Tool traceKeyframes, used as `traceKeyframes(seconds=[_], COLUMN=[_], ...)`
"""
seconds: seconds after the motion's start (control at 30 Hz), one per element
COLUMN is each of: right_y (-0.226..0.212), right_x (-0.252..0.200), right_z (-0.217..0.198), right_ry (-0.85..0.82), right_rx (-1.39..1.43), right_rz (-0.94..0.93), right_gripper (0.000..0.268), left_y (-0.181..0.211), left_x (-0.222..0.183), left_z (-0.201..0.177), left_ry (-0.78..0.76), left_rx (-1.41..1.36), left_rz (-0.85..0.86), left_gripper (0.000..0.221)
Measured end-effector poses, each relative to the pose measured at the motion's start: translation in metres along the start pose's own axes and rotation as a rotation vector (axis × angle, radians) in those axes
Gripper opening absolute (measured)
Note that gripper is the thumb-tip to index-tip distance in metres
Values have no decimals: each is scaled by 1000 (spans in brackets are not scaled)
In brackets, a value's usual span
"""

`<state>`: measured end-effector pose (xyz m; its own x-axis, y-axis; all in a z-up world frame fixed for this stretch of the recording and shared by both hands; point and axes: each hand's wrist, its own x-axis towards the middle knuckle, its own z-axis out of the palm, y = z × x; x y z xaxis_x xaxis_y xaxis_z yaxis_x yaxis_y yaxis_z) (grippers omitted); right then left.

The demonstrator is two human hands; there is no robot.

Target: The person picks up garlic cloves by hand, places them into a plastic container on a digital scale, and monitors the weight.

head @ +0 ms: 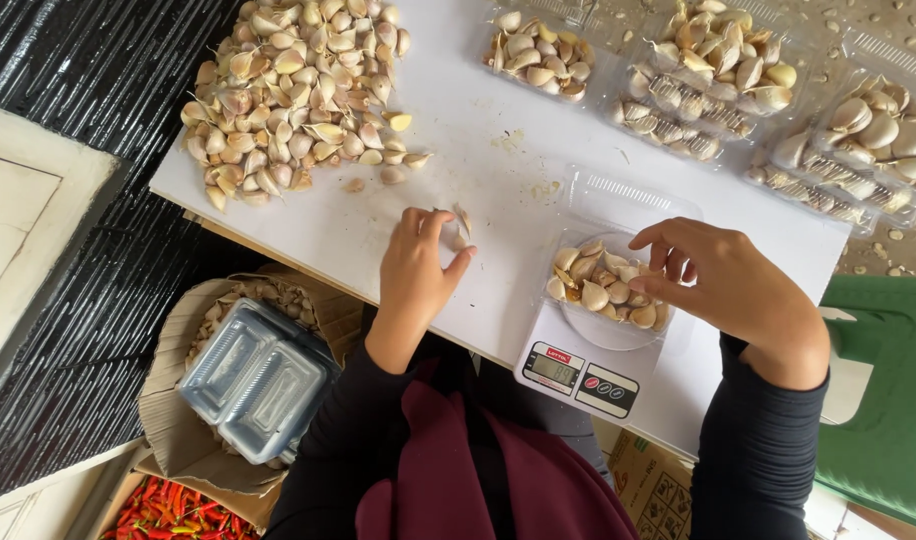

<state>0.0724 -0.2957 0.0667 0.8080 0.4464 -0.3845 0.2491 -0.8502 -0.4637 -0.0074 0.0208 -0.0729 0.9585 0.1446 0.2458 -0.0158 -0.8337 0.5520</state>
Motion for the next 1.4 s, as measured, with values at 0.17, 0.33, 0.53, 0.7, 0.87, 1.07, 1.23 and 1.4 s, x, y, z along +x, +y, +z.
traceKeyframes(seconds=[0.17,0.33,0.53,0.7,0.87,1.07,1.23,1.4], right_y=[1,2,5,4,10,11,14,19], right_x=[-2,-7,-12,-18,-21,-26,-29,-28], right_z=[0,-3,-6,-10,-13,-16,-16,-14], right_ry=[2,25,46,54,69,67,79,68], right_rx=[17,12,11,34,41,47,43,36], right_rz=[-14,-29,-56,-76,-104,-114,-161,-164], right_gripper=[26,27,31,33,32,34,35,37], left_y=[7,11,19,14,29,70,116,151], left_x=[1,2,2,1,-1,1,7,12], left_z=[16,30,26,20,-8,-31,-5,28], left_ry=[-42,-44,-2,3,12,63,-4,-84], left_rx=[-45,60,-40,-117,-285,-407,-567,-470], left_rz=[74,112,128,175,162,218,432,594], left_gripper=[58,46,14,29,12,7,11,18])
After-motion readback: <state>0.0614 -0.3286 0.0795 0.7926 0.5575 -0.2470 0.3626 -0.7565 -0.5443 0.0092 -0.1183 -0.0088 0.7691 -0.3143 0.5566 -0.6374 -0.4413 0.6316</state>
